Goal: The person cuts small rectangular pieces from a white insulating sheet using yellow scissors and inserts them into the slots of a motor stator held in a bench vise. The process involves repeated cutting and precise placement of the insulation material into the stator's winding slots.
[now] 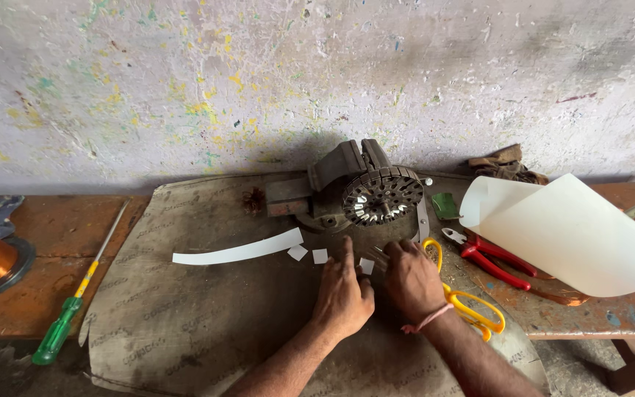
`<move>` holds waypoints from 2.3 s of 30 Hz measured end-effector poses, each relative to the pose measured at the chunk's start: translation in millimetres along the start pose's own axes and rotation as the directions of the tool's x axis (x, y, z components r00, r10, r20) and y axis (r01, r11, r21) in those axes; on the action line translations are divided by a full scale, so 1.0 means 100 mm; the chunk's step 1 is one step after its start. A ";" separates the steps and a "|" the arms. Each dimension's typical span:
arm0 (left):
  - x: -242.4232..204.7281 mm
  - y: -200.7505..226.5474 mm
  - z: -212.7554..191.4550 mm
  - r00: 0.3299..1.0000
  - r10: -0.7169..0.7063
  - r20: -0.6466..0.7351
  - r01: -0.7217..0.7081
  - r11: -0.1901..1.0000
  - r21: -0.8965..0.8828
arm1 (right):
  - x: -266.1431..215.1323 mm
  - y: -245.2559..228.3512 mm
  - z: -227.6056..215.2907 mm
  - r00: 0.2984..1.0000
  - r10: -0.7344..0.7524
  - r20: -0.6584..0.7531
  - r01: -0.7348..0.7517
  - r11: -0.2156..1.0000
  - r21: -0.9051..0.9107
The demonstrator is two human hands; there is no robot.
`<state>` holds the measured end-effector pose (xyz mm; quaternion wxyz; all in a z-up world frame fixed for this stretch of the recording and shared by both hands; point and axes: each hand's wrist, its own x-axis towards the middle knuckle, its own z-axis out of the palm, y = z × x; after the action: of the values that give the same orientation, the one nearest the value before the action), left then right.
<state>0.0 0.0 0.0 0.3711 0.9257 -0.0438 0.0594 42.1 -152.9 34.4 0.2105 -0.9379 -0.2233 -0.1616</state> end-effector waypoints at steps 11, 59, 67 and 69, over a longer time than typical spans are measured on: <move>0.04 0.01 -0.10 0.989 -0.122 -0.083 0.123 0.992 0.004 | -0.12 -0.08 0.22 0.998 -0.063 0.031 0.064 0.998 -0.024; 0.29 -0.17 -0.32 0.981 0.180 0.072 -0.188 0.975 0.117 | -0.18 0.10 0.05 0.900 -0.385 0.204 0.399 0.916 -0.031; 0.43 -0.12 -0.24 0.991 0.130 0.038 -0.132 0.990 0.057 | -0.34 -0.01 -0.09 0.964 -0.257 -0.067 0.261 0.963 0.062; 0.42 -0.11 -0.20 0.991 0.134 0.030 -0.136 0.989 0.053 | -0.33 -0.05 -0.15 0.959 -0.252 -0.127 0.263 0.961 0.081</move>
<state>41.3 20.2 12.8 0.3402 0.9310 -0.1095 0.0735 8.9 -167.0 35.7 0.2455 -0.8786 -0.3387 -0.2304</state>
